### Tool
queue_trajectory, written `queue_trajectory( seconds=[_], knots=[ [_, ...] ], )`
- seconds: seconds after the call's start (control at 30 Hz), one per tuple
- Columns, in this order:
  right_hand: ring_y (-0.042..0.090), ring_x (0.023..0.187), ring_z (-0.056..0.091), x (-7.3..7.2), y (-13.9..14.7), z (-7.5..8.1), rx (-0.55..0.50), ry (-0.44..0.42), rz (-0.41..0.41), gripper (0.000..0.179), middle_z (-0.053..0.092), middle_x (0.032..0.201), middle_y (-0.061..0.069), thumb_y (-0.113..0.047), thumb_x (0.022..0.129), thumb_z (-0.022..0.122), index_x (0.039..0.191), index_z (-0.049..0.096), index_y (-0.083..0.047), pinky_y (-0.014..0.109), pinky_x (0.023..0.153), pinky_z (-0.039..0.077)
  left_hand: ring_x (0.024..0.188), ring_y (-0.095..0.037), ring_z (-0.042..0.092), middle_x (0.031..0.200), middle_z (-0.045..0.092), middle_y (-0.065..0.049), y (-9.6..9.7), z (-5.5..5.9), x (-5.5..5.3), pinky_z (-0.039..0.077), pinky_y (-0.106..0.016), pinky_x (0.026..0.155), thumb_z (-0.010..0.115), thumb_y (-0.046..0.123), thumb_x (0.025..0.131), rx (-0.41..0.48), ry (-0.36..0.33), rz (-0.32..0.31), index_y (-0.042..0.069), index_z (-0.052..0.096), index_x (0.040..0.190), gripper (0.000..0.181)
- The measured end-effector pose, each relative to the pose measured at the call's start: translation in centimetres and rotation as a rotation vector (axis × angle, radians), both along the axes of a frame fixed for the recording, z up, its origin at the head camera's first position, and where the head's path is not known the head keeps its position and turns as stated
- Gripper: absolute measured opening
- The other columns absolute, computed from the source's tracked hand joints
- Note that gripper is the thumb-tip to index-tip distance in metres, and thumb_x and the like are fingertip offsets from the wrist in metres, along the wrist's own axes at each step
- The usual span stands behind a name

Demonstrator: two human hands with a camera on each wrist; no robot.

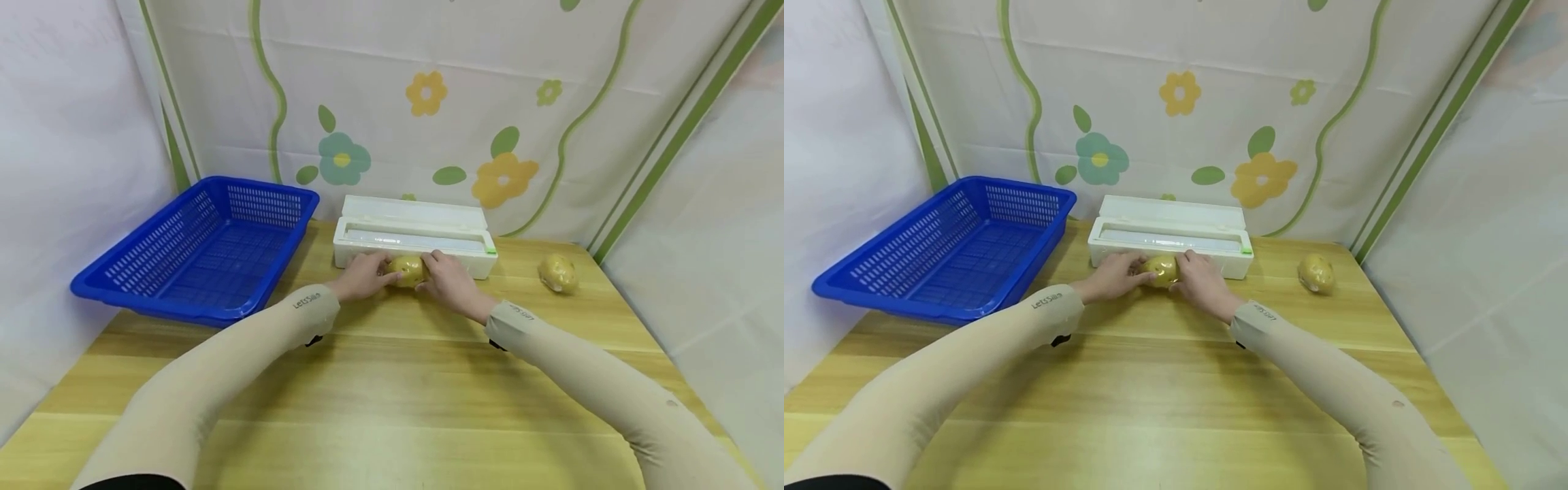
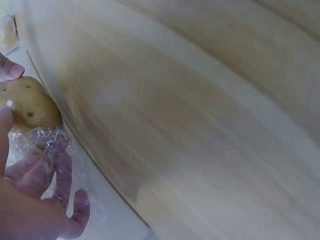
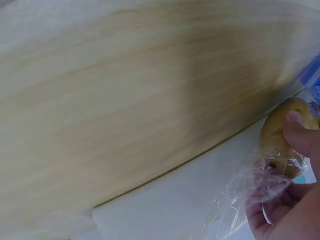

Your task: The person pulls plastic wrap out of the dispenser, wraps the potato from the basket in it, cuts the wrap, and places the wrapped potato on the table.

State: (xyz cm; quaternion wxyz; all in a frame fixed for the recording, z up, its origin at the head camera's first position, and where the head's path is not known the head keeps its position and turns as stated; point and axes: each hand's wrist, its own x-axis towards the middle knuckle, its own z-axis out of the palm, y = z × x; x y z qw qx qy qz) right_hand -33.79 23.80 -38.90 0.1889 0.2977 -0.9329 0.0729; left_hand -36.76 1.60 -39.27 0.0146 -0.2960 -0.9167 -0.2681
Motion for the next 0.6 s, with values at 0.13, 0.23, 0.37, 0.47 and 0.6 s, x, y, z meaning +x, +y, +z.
queue_trajectory(
  seconds=[0.13, 0.23, 0.37, 0.47, 0.6],
  knots=[
    [0.028, 0.083, 0.061, 0.09, 0.14, 0.08, 0.039, 0.017, -0.005, 0.061, 0.061, 0.099, 0.015, -0.029, 0.079, 0.085, 0.123, 0.06, 0.005, 0.046, 0.076, 0.051, 0.091, -0.016, 0.059, 0.102, 0.07, 0.001, 0.03, 0.08, -0.09, 0.039, -0.038, 0.079, 0.074, 0.05, 0.085, -0.005, 0.103, -0.032, 0.016, 0.072, 0.111, 0.043],
    [0.027, 0.084, 0.061, 0.17, 0.11, 0.0, 0.051, 0.021, -0.007, 0.062, 0.062, 0.101, 0.015, -0.033, 0.081, 0.082, 0.125, 0.06, 0.003, 0.046, 0.075, 0.051, 0.086, -0.016, 0.058, 0.097, 0.069, -0.002, -0.05, 0.03, -0.04, 0.041, -0.036, 0.076, 0.078, 0.048, 0.081, 0.015, 0.111, -0.012, 0.012, 0.07, 0.11, 0.047],
    [0.028, 0.09, 0.061, 0.2, 0.03, 0.01, 0.051, -0.008, -0.011, 0.062, 0.062, 0.106, 0.016, -0.035, 0.083, 0.08, 0.128, 0.059, 0.002, 0.048, 0.08, 0.049, 0.072, -0.017, 0.054, 0.081, 0.061, -0.003, -0.26, 0.14, 0.05, 0.042, -0.033, 0.071, 0.078, 0.046, 0.082, 0.046, 0.097, 0.02, 0.005, 0.066, 0.112, 0.051],
    [0.028, 0.092, 0.061, 0.19, 0.03, 0.07, 0.061, -0.023, -0.023, 0.062, 0.062, 0.108, 0.017, -0.036, 0.084, 0.079, 0.128, 0.058, 0.002, 0.049, 0.083, 0.048, 0.065, -0.015, 0.05, 0.073, 0.058, 0.001, -0.35, 0.28, 0.0, 0.039, -0.032, 0.067, 0.076, 0.045, 0.085, 0.039, 0.108, 0.001, 0.008, 0.068, 0.109, 0.045],
    [0.027, 0.091, 0.061, 0.2, 0.04, 0.28, 0.086, -0.037, -0.045, 0.06, 0.064, 0.107, 0.015, -0.04, 0.085, 0.076, 0.127, 0.059, 0.001, 0.049, 0.079, 0.049, 0.065, -0.013, 0.051, 0.074, 0.061, 0.005, -0.38, 0.31, -0.16, 0.038, -0.033, 0.069, 0.072, 0.047, 0.087, 0.023, 0.125, -0.017, 0.014, 0.071, 0.105, 0.037]
  ],
)
